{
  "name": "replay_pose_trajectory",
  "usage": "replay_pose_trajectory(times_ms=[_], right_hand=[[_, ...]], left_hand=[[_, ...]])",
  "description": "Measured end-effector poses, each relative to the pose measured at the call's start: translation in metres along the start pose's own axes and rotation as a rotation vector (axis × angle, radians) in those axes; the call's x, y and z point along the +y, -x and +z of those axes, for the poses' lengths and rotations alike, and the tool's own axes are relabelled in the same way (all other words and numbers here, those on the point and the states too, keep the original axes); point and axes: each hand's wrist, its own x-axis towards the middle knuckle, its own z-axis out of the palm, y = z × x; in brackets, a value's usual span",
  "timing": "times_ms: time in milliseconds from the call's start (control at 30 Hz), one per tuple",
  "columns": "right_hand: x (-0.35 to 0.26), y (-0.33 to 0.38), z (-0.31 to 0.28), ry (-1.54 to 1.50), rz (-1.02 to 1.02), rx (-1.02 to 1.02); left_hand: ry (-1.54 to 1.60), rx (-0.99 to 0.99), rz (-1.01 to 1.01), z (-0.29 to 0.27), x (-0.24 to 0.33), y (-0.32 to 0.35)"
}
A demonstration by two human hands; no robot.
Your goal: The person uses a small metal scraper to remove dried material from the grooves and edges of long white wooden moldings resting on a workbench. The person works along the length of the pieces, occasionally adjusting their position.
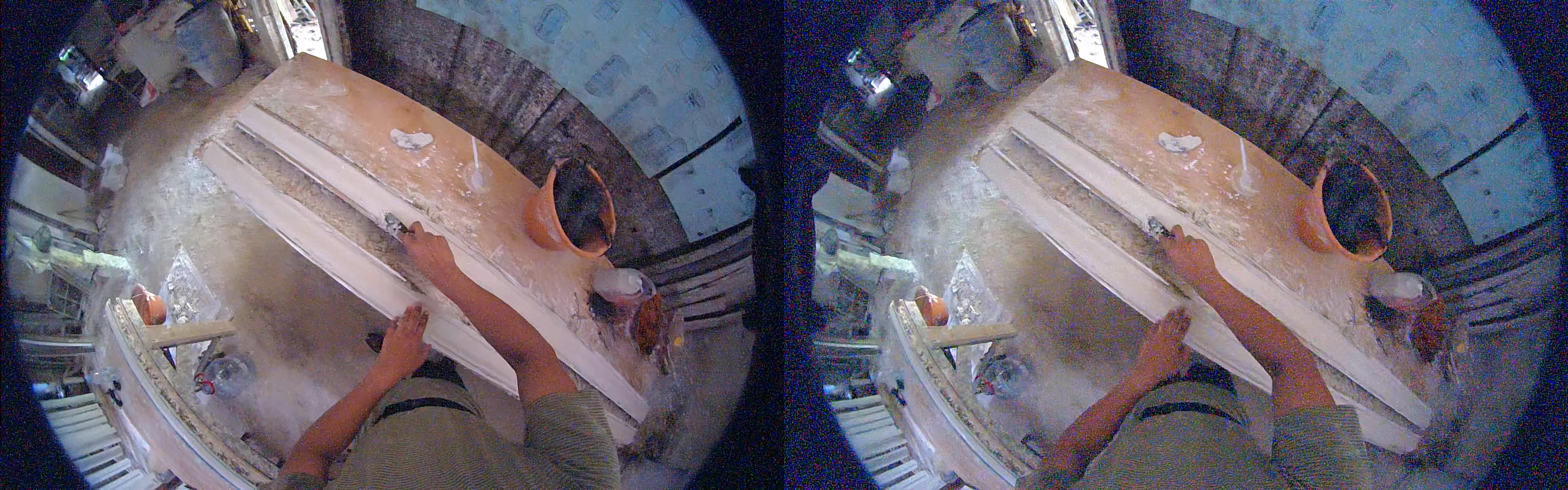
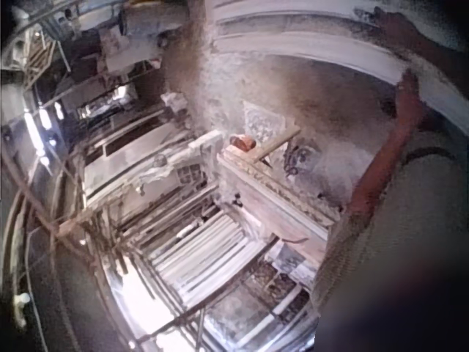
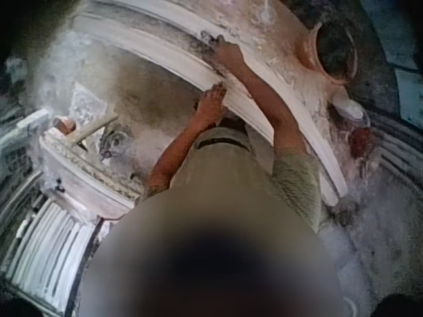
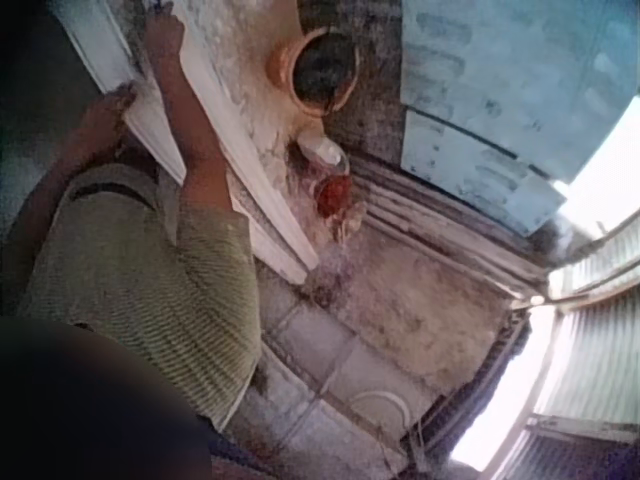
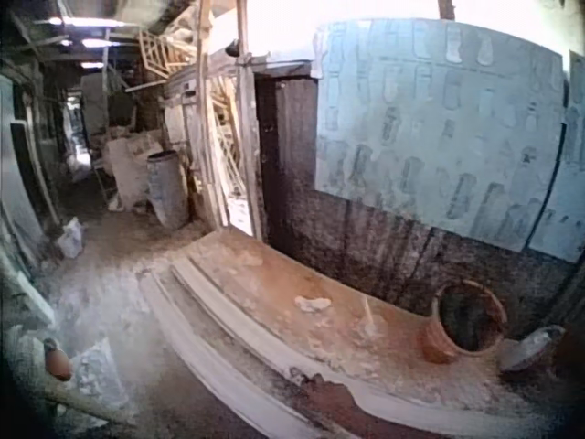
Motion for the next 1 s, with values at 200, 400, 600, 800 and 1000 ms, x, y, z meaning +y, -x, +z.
replay_pose_trajectory(times_ms=[200,400,600,800,1000], right_hand=[[-0.003,0.028,-0.008,-0.08,0.059,-0.003],[-0.037,-0.079,-0.001,0.023,0.012,0.02],[-0.037,-0.044,-0.022,-0.03,0.057,-0.031],[-0.058,-0.108,-0.01,0.04,-0.026,0.086],[-0.058,-0.119,-0.007,0.022,-0.065,0.102]], left_hand=[[0.027,-0.027,-0.023,0.012,-0.006,-0.002],[-0.018,0.004,-0.007,0.014,-0.008,0.0],[0.032,-0.025,-0.017,0.003,-0.008,0.001],[0.012,0.022,0.0,0.011,-0.01,0.004],[-0.033,0.101,0.037,0.02,-0.014,0.005]])
